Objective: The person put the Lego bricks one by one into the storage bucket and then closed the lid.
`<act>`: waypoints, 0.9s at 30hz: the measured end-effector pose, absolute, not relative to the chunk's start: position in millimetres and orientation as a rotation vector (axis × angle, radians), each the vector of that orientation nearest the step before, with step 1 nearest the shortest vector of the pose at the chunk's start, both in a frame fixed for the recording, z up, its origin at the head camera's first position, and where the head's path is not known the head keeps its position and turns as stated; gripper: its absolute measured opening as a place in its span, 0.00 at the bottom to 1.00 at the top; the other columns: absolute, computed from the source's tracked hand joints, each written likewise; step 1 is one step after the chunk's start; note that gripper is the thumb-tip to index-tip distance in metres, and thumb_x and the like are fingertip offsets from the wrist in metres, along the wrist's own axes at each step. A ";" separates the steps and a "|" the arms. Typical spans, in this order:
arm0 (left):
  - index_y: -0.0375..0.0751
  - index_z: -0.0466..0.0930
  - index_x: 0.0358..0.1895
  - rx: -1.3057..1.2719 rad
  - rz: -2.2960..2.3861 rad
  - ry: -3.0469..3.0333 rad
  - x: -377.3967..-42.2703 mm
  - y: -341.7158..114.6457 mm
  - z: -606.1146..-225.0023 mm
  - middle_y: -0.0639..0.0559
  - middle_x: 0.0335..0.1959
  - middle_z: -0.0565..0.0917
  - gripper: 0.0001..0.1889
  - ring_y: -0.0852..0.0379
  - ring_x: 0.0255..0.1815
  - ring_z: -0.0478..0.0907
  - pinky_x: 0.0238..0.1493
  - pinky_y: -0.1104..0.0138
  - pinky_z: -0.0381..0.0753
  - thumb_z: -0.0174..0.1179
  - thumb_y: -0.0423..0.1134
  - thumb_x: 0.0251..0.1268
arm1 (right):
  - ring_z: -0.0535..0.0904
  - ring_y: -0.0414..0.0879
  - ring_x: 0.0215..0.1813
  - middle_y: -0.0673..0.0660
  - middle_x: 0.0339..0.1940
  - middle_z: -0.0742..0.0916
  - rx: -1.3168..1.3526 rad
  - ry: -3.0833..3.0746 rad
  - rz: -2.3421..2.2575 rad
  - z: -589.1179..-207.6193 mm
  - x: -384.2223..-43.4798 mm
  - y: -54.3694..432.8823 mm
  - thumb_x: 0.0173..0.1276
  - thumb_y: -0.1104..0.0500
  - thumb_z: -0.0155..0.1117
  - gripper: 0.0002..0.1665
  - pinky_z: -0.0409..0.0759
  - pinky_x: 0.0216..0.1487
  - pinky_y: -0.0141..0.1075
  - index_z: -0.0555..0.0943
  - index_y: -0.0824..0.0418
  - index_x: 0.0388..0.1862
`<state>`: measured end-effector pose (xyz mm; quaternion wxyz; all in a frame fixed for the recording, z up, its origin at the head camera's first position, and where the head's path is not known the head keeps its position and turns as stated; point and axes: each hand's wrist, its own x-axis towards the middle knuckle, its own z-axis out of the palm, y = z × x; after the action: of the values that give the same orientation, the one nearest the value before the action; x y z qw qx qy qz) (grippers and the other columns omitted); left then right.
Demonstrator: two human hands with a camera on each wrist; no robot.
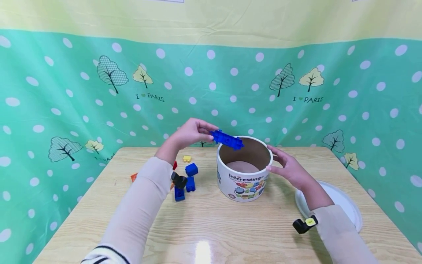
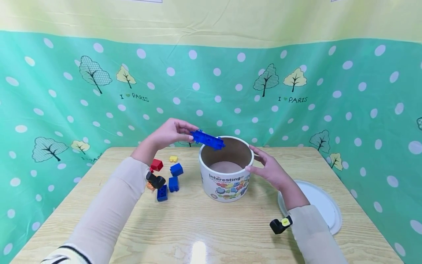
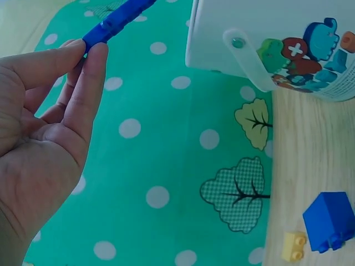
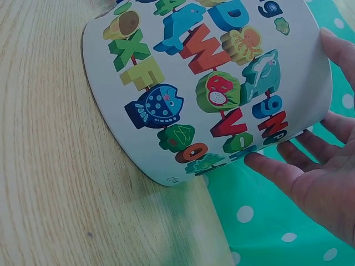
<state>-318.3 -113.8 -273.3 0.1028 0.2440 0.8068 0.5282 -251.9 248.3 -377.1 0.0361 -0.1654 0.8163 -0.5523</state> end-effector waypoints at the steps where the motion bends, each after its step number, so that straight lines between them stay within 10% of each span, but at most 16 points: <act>1: 0.37 0.83 0.53 0.735 1.544 2.386 -319.1 -110.8 -271.2 0.45 0.41 0.87 0.16 0.48 0.44 0.85 0.54 0.59 0.81 0.65 0.28 0.62 | 0.54 0.64 0.75 0.60 0.78 0.59 -0.513 2.504 -1.699 -376.9 -252.1 248.2 0.67 0.56 0.67 0.47 0.61 0.67 0.63 0.54 0.54 0.79; 27: 0.33 0.84 0.51 0.634 1.428 2.249 -340.4 -60.0 -263.8 0.39 0.50 0.84 0.14 0.44 0.46 0.85 0.51 0.59 0.82 0.62 0.24 0.62 | 0.55 0.65 0.75 0.61 0.78 0.59 -0.542 2.507 -1.696 -375.2 -250.3 247.0 0.67 0.56 0.68 0.47 0.60 0.67 0.63 0.54 0.57 0.79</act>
<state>-340.4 -60.0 -263.8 0.2001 0.2269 0.8047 0.5109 -250.3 247.0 -375.2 0.0332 -0.1761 0.8149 -0.5512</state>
